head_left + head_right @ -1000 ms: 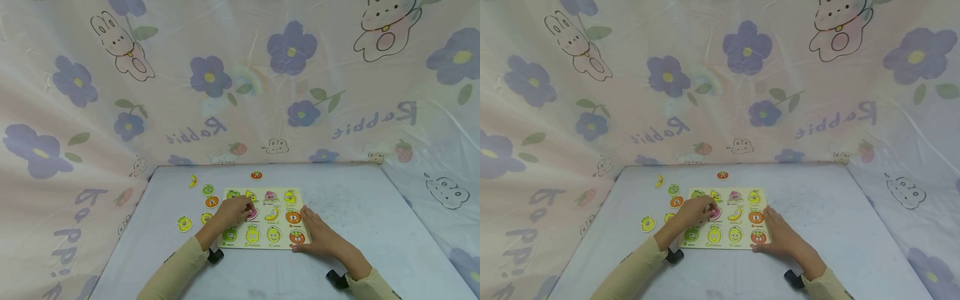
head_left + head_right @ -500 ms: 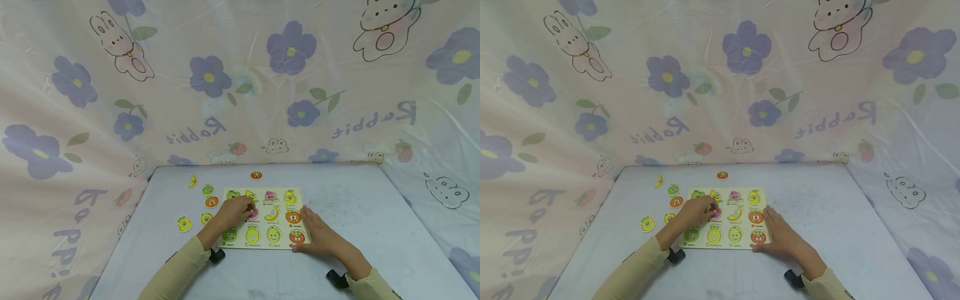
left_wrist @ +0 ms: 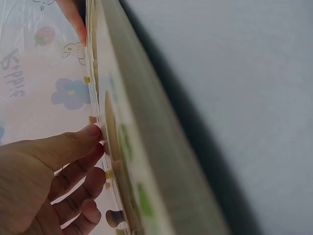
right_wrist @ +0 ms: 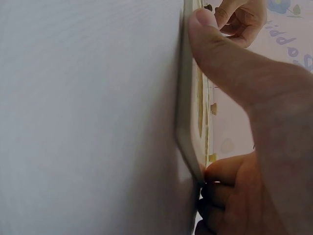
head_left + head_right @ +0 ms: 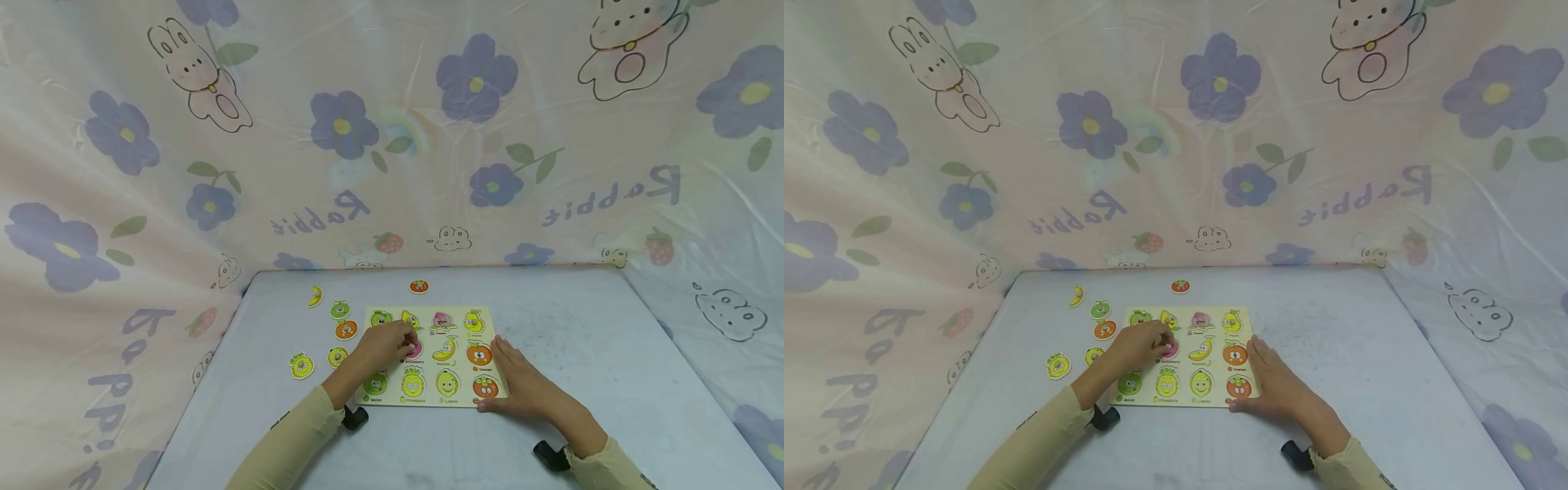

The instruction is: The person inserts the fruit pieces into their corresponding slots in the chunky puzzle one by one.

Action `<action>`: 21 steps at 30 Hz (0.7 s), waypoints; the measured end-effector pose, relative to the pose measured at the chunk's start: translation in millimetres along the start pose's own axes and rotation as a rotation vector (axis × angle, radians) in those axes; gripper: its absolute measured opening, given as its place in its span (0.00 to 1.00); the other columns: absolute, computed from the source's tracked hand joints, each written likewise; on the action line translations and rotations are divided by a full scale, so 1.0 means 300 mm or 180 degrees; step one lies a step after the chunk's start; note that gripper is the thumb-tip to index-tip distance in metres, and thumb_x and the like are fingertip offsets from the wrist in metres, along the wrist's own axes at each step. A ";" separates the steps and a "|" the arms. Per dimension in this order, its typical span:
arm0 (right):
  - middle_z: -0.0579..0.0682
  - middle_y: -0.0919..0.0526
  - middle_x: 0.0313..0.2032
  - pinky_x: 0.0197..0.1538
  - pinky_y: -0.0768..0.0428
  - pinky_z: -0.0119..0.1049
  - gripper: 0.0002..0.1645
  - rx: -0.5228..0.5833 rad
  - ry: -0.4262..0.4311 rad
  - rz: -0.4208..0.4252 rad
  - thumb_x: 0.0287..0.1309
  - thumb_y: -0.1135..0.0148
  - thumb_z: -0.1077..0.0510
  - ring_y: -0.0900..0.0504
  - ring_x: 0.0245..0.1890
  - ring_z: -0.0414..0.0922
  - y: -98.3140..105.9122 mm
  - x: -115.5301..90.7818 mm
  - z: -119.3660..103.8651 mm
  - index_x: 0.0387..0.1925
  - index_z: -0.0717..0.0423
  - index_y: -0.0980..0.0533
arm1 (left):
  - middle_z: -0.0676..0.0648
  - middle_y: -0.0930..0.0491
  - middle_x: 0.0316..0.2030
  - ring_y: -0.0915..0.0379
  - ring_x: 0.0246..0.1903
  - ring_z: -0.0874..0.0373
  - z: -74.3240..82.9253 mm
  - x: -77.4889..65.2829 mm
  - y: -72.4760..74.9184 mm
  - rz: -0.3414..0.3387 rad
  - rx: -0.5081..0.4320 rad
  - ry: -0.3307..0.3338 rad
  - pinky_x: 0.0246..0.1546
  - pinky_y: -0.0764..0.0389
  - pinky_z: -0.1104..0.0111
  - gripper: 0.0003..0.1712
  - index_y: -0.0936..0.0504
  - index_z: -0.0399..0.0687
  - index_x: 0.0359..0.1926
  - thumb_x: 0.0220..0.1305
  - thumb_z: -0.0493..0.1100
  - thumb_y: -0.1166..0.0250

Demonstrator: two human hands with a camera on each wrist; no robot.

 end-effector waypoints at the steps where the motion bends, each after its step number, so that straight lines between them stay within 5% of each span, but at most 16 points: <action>1: 0.72 0.49 0.82 0.77 0.41 0.66 0.84 0.0008 -0.0008 -0.0005 0.44 0.18 0.25 0.47 0.81 0.69 -0.001 0.001 0.002 0.81 0.75 0.49 | 0.62 0.20 0.38 0.28 0.35 0.67 -0.001 0.000 0.000 -0.0005 -0.0003 0.0006 0.38 0.25 0.71 0.04 0.14 0.60 0.45 0.74 0.50 0.28; 12: 0.70 0.50 0.83 0.78 0.41 0.65 0.85 -0.0027 -0.0067 -0.0037 0.44 0.20 0.22 0.48 0.82 0.69 -0.013 0.003 0.019 0.82 0.73 0.49 | 0.61 0.19 0.41 0.27 0.33 0.66 -0.021 -0.018 0.014 -0.0014 -0.0072 0.0169 0.36 0.25 0.69 0.07 0.15 0.61 0.46 0.75 0.55 0.29; 21: 0.71 0.49 0.82 0.77 0.41 0.65 0.84 -0.0075 -0.0021 0.0015 0.44 0.19 0.23 0.47 0.81 0.69 -0.005 0.001 0.009 0.81 0.74 0.49 | 0.59 0.15 0.43 0.22 0.38 0.65 -0.079 -0.037 0.081 0.0175 -0.0164 0.0166 0.39 0.22 0.67 0.07 0.13 0.58 0.49 0.75 0.52 0.29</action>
Point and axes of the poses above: each hand's wrist, its own x-axis towards the middle knuckle, its own y-axis out of the back of the hand, z = x × y, the point moved 10 cm from there along x, towards the middle knuckle
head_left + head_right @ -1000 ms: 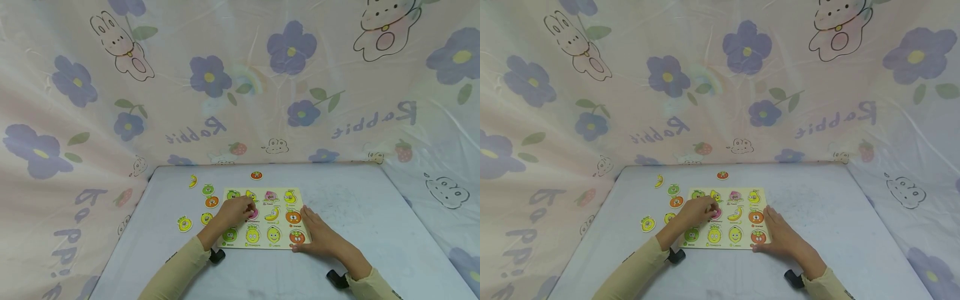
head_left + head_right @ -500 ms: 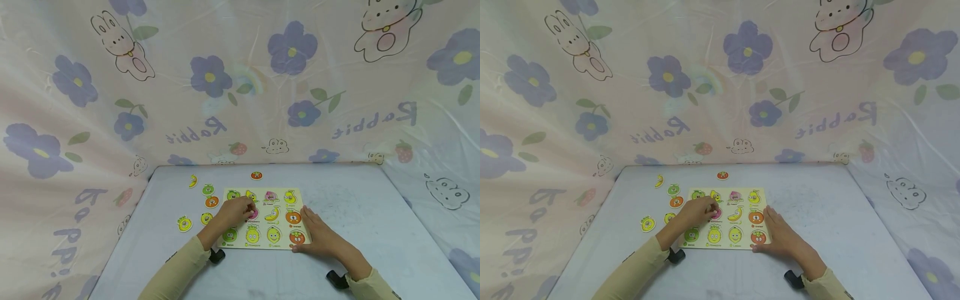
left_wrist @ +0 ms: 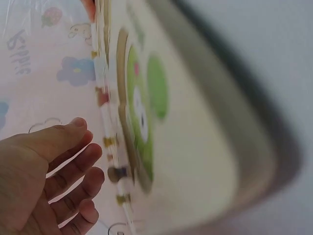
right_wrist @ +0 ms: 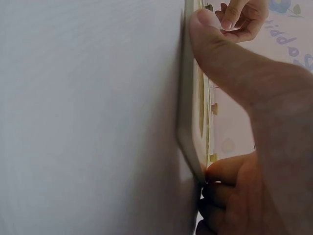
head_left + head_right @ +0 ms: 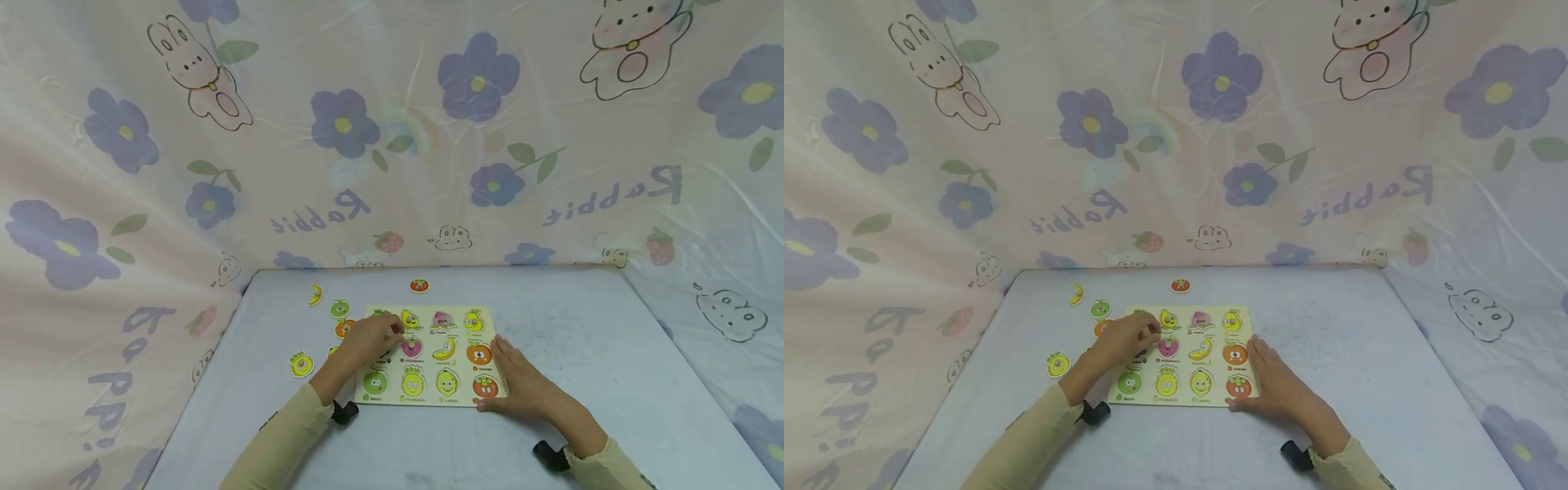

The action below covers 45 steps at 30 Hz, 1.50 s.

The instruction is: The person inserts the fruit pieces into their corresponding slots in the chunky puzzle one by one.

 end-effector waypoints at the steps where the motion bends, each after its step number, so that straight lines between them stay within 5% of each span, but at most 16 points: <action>1: 0.71 0.49 0.82 0.77 0.40 0.65 0.84 0.0000 0.0000 0.0002 0.44 0.19 0.23 0.47 0.81 0.69 0.001 0.000 0.000 0.81 0.74 0.49 | 0.59 0.15 0.43 0.21 0.39 0.65 -0.012 0.002 0.005 0.0012 -0.0014 0.0021 0.40 0.21 0.67 0.07 0.13 0.58 0.49 0.75 0.52 0.29; 29: 0.72 0.50 0.82 0.78 0.42 0.65 0.84 0.0065 -0.0013 -0.0038 0.44 0.18 0.24 0.48 0.81 0.69 -0.005 0.000 0.000 0.81 0.75 0.49 | 0.50 0.15 0.50 0.23 0.32 0.58 -0.340 0.009 0.198 0.0513 -0.0005 0.0700 0.31 0.20 0.60 0.10 0.14 0.52 0.51 0.75 0.50 0.29; 45: 0.71 0.51 0.83 0.77 0.42 0.67 0.85 0.0092 -0.0049 -0.0064 0.45 0.19 0.24 0.49 0.82 0.70 -0.006 -0.002 0.005 0.82 0.74 0.51 | 0.43 0.17 0.58 0.16 0.52 0.45 -0.509 0.006 0.284 0.0815 0.0132 0.1077 0.47 0.16 0.48 0.17 0.15 0.47 0.58 0.76 0.49 0.31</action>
Point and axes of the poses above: each hand's wrist, its own x-axis towards the middle knuckle, its own y-axis out of the back of the hand, z = x × y, the point moved 10 cm from there along x, towards the middle knuckle
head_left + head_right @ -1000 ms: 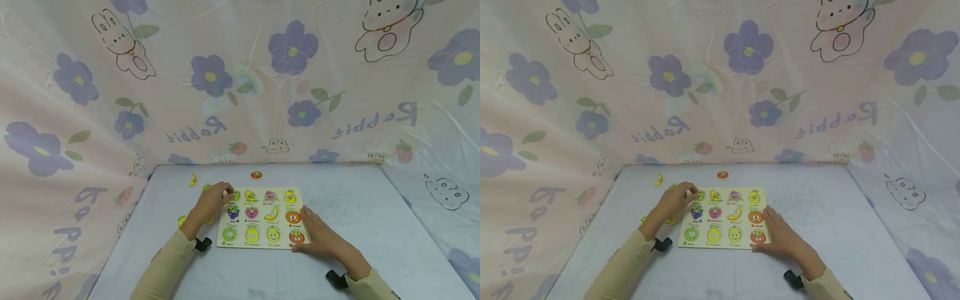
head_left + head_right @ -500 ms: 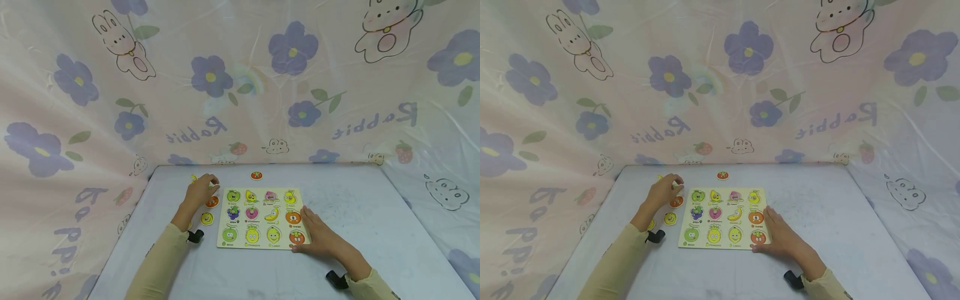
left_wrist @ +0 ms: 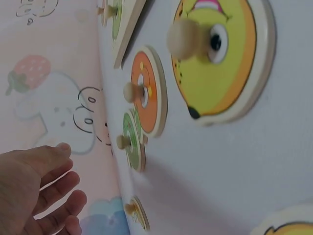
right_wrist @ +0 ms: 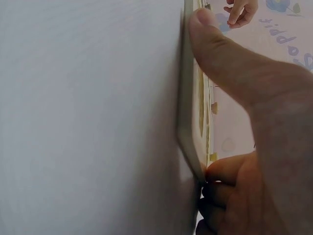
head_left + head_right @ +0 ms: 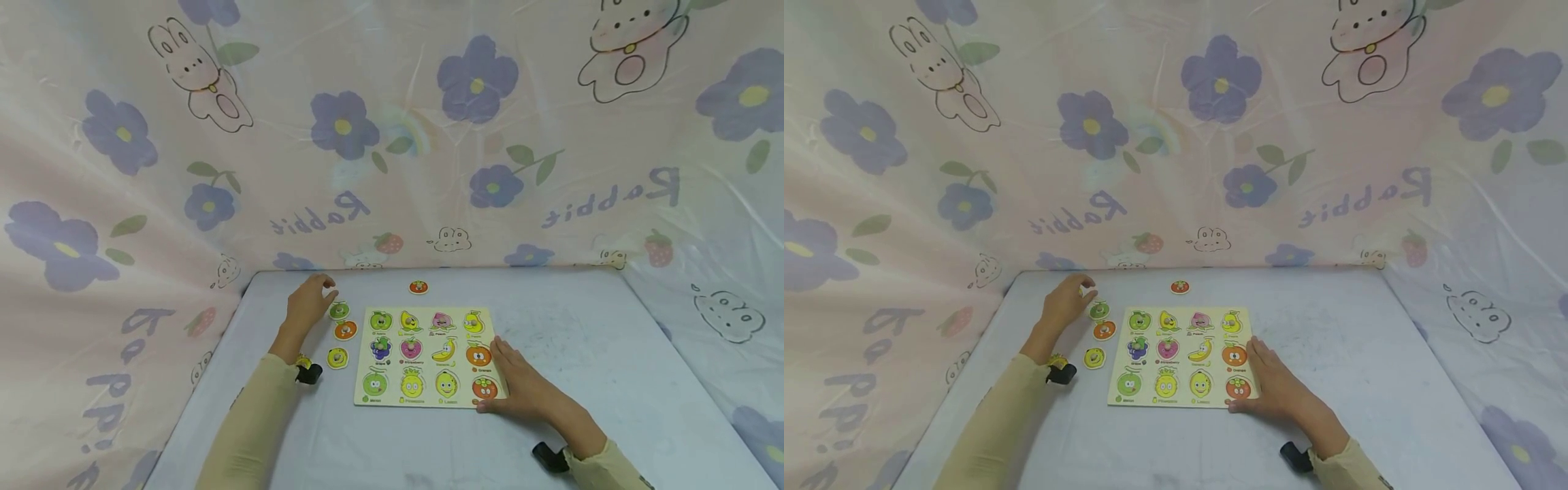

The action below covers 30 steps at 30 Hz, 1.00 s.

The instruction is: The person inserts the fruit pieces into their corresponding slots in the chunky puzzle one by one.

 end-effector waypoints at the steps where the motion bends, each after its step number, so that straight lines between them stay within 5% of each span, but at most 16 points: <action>1: 0.71 0.51 0.83 0.77 0.42 0.67 0.85 -0.0004 -0.0004 -0.0003 0.44 0.19 0.23 0.49 0.82 0.70 -0.001 0.000 0.002 0.82 0.74 0.51 | 0.42 0.17 0.59 0.17 0.53 0.44 -0.009 0.003 0.003 -0.0007 0.0004 0.0033 0.47 0.16 0.48 0.17 0.16 0.46 0.59 0.77 0.49 0.31; 12: 0.70 0.51 0.83 0.76 0.40 0.67 0.85 0.0010 0.0014 -0.0006 0.44 0.20 0.22 0.50 0.82 0.69 -0.002 0.003 0.006 0.82 0.73 0.51 | 0.39 0.19 0.59 0.18 0.55 0.41 -0.130 0.025 0.008 -0.0013 -0.0012 0.0335 0.49 0.17 0.44 0.17 0.16 0.42 0.59 0.76 0.45 0.32; 19: 0.70 0.52 0.83 0.77 0.41 0.67 0.85 0.0003 0.0039 0.0004 0.44 0.20 0.22 0.50 0.82 0.69 -0.001 0.004 0.003 0.82 0.73 0.51 | 0.36 0.19 0.60 0.21 0.60 0.38 -0.201 0.023 -0.011 -0.0197 -0.0136 0.0557 0.57 0.21 0.41 0.19 0.18 0.39 0.62 0.77 0.45 0.34; 30: 0.70 0.52 0.83 0.78 0.43 0.65 0.85 0.0005 0.0026 -0.0007 0.45 0.20 0.23 0.50 0.82 0.68 -0.001 0.003 0.006 0.82 0.73 0.51 | 0.38 0.17 0.54 0.19 0.54 0.41 -0.232 0.046 -0.050 -0.0329 -0.0159 0.0641 0.54 0.21 0.43 0.17 0.17 0.41 0.59 0.77 0.46 0.34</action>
Point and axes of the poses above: each hand's wrist, its own x-axis towards the middle knuckle, its own y-axis out of the back of the hand, z = x × y, the point moved 10 cm from there along x, towards the middle knuckle
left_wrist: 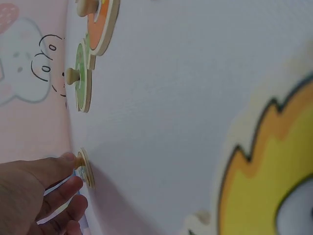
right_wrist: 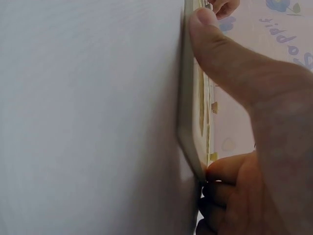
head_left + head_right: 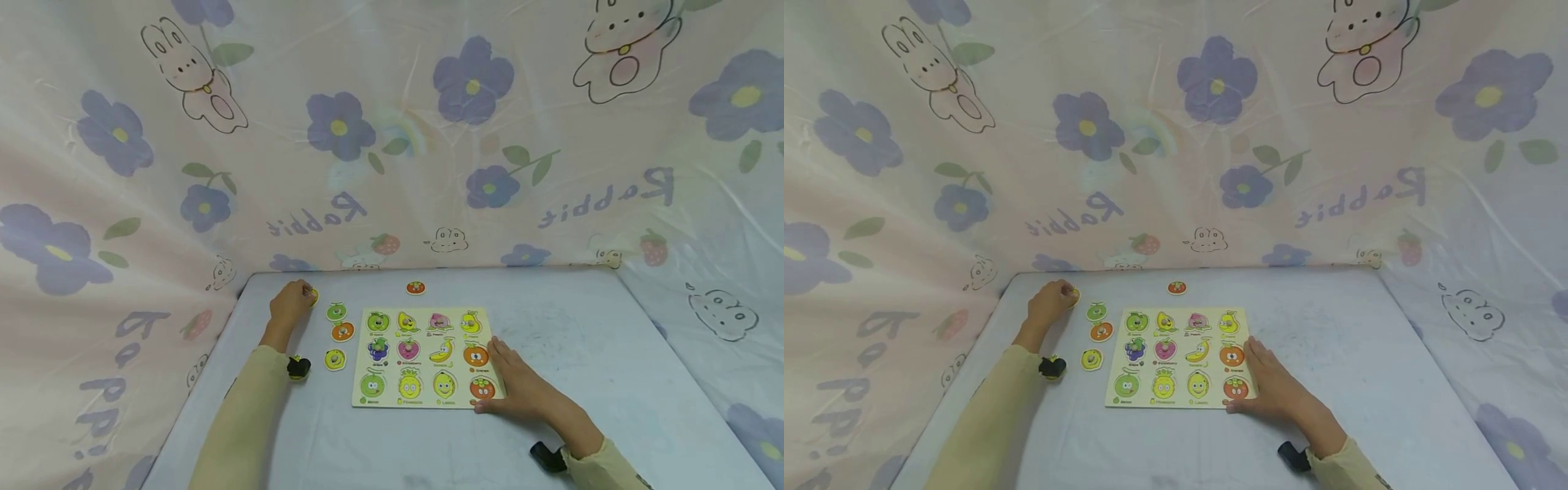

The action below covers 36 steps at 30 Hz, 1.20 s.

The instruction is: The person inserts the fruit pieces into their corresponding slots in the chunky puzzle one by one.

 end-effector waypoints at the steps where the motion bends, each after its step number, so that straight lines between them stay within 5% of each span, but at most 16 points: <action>1: 0.69 0.52 0.83 0.78 0.42 0.66 0.85 0.0000 -0.0007 -0.0002 0.45 0.20 0.22 0.50 0.82 0.69 0.000 0.000 0.001 0.82 0.73 0.51 | 0.38 0.17 0.54 0.19 0.54 0.41 0.001 0.002 -0.003 0.0002 0.0015 -0.0014 0.54 0.21 0.43 0.17 0.17 0.41 0.58 0.77 0.46 0.33; 19: 0.68 0.52 0.84 0.77 0.41 0.66 0.85 0.0055 -0.0042 -0.0022 0.45 0.20 0.23 0.50 0.82 0.68 -0.003 -0.001 -0.001 0.83 0.71 0.52 | 0.42 0.17 0.46 0.19 0.44 0.46 0.013 0.005 -0.011 0.0119 0.0084 -0.0137 0.47 0.19 0.47 0.09 0.14 0.42 0.48 0.76 0.44 0.31; 36: 0.68 0.52 0.83 0.78 0.42 0.66 0.86 0.0035 -0.0020 -0.0029 0.45 0.20 0.22 0.50 0.82 0.68 -0.004 -0.001 0.005 0.82 0.72 0.52 | 0.42 0.13 0.44 0.17 0.42 0.46 0.029 -0.008 -0.011 0.0184 0.0066 -0.0165 0.43 0.17 0.49 0.09 0.13 0.42 0.50 0.77 0.43 0.33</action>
Point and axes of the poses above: each hand's wrist, its own x-axis towards the middle knuckle, its own y-axis out of the back of the hand, z = x × y, the point moved 10 cm from there along x, towards the middle knuckle
